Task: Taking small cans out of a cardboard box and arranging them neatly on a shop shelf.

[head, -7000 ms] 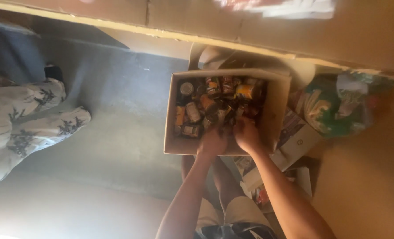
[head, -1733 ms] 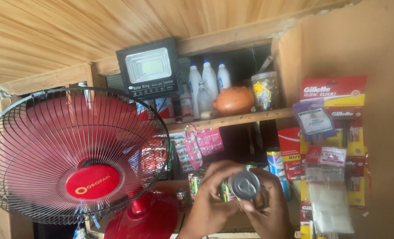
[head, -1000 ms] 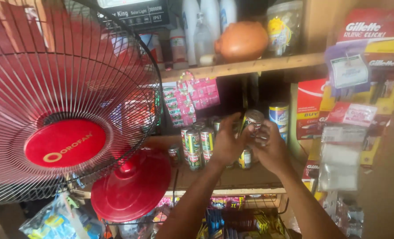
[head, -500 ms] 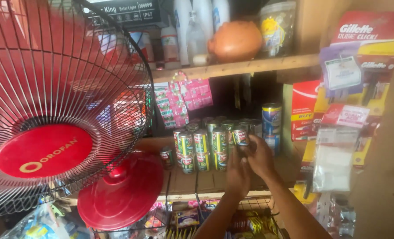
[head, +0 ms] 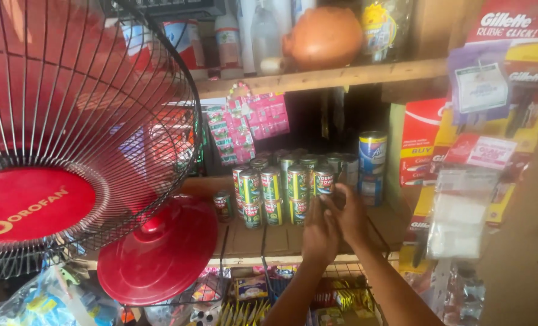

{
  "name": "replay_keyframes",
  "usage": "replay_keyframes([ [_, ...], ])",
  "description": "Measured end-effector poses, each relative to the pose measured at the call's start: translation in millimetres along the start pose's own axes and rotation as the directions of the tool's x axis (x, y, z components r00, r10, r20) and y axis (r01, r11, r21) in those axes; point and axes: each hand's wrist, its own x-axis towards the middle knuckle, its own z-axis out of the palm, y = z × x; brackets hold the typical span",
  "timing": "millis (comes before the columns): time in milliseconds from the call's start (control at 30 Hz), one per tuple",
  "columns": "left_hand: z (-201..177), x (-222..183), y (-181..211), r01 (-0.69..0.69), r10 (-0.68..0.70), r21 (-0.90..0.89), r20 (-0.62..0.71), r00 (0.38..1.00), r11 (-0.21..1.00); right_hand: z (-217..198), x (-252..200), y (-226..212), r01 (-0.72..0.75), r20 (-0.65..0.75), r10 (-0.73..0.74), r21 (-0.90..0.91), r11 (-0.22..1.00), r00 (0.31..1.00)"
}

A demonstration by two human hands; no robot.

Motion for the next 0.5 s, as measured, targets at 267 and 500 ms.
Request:
replay_keyframes([
  [267, -12, 4, 20, 0.190, -0.187, -0.083, 0.041, 0.982, 0.978, 1, -7, 5, 0.171, -0.076, -0.170, 0.017, 0.985, 0.983],
  [500, 2, 1, -4, 0.144, -0.143, 0.062, -0.027, 0.989, 0.988, 5, -7, 8, -0.101, 0.082, 0.082, 0.258, 0.961, 0.993],
])
